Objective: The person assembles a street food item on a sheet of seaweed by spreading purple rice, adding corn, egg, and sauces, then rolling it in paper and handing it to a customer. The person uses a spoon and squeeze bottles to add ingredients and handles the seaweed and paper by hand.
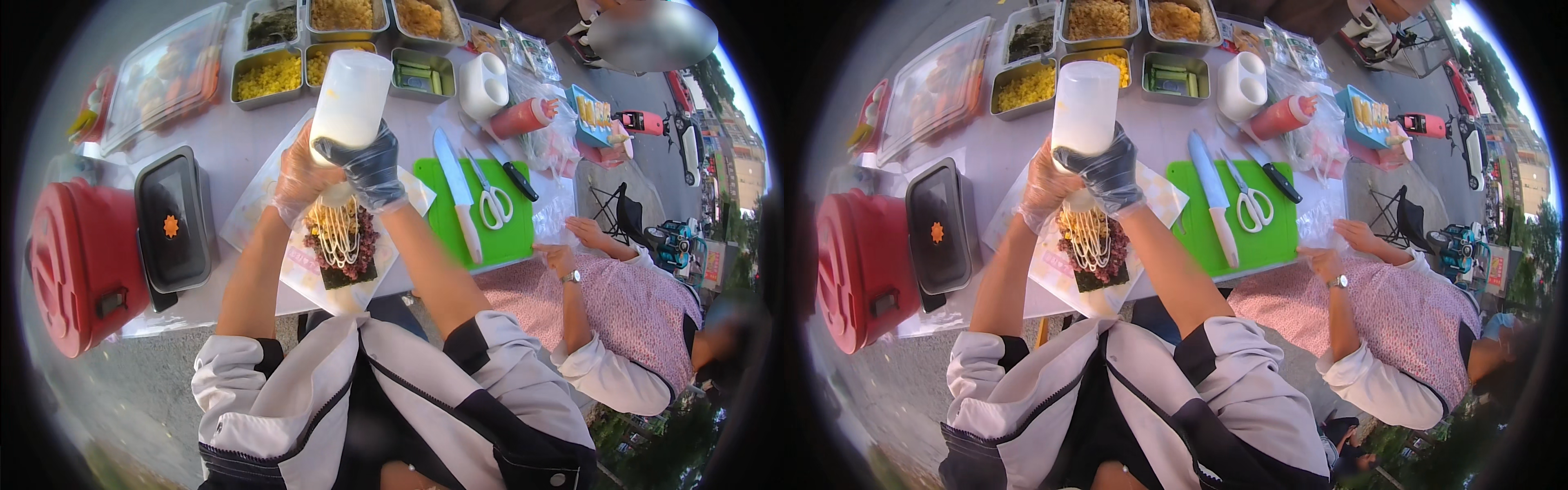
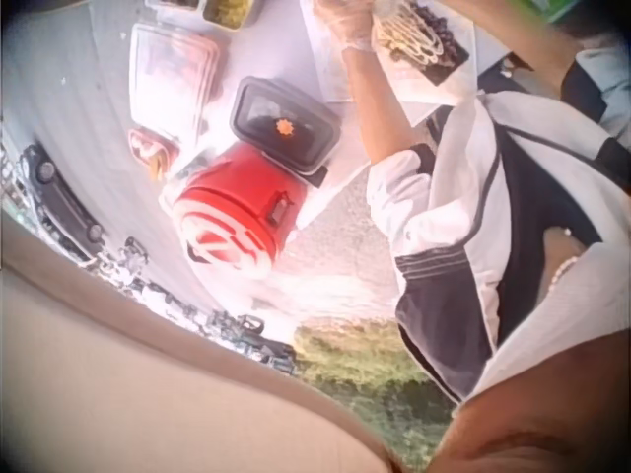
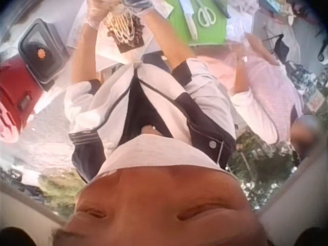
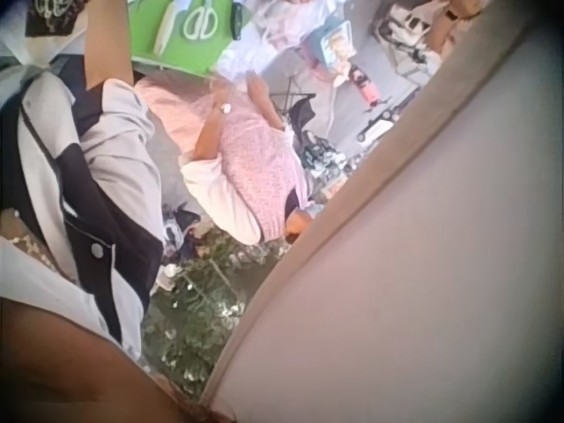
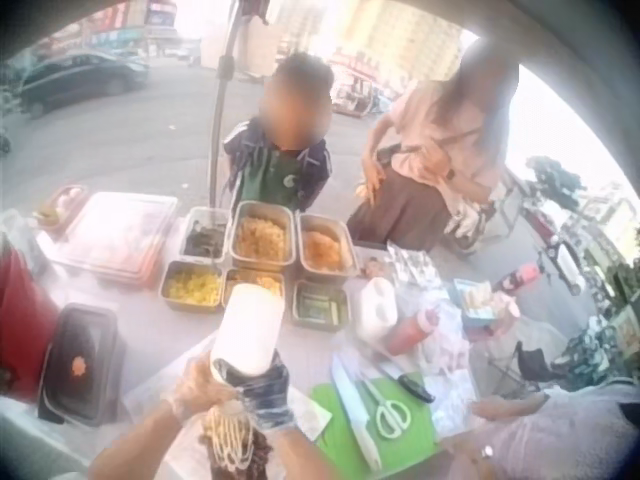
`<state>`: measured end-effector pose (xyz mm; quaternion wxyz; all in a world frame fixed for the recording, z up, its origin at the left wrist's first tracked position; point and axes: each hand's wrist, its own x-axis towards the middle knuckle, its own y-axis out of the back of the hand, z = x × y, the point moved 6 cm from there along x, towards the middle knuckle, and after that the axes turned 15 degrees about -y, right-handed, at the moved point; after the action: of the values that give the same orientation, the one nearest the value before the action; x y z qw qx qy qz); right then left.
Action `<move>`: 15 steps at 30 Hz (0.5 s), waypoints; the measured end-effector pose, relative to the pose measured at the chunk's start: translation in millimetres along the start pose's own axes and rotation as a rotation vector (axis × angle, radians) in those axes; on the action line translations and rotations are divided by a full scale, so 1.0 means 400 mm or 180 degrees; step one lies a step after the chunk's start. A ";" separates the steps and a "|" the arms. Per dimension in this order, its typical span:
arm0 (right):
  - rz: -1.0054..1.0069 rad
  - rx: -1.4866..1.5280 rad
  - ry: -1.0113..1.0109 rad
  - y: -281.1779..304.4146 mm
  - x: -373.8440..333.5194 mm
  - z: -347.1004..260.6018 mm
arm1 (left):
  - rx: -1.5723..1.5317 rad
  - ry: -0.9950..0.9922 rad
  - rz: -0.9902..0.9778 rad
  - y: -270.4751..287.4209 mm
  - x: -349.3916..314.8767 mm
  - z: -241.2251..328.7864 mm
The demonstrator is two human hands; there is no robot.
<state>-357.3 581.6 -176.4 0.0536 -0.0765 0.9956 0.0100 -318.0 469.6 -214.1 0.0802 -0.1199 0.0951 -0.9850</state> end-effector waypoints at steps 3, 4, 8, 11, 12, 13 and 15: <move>-0.0169 0.0105 -0.0013 -0.003 0.026 -0.013 | -0.0255 -0.0097 0.0192 -0.017 0.019 0.026; -0.0112 -0.0073 0.0013 0.003 0.022 -0.014 | -0.0152 -0.0104 0.0217 -0.019 0.010 0.027; -0.0112 -0.0188 0.0075 0.028 -0.015 -0.022 | 0.0616 -0.0082 0.0261 -0.044 -0.030 0.067; -0.0340 -0.0159 0.0100 0.040 -0.046 -0.078 | 0.1009 -0.0248 0.0232 -0.061 -0.044 0.134; -0.0309 -0.0221 0.0129 0.043 -0.064 -0.099 | 0.1233 -0.0299 0.0247 -0.067 -0.052 0.159; -0.0249 -0.0280 0.0164 0.048 -0.083 -0.121 | 0.2040 -0.0715 0.0140 -0.077 -0.056 0.191; -0.0264 -0.0281 -0.0050 0.052 -0.094 -0.114 | 0.2422 -0.0962 0.0308 -0.106 -0.067 0.210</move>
<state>-328.3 606.8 -126.6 0.0584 -0.1198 0.9897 0.0523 -277.1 501.1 -131.1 0.1780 -0.2203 -0.2832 -0.9163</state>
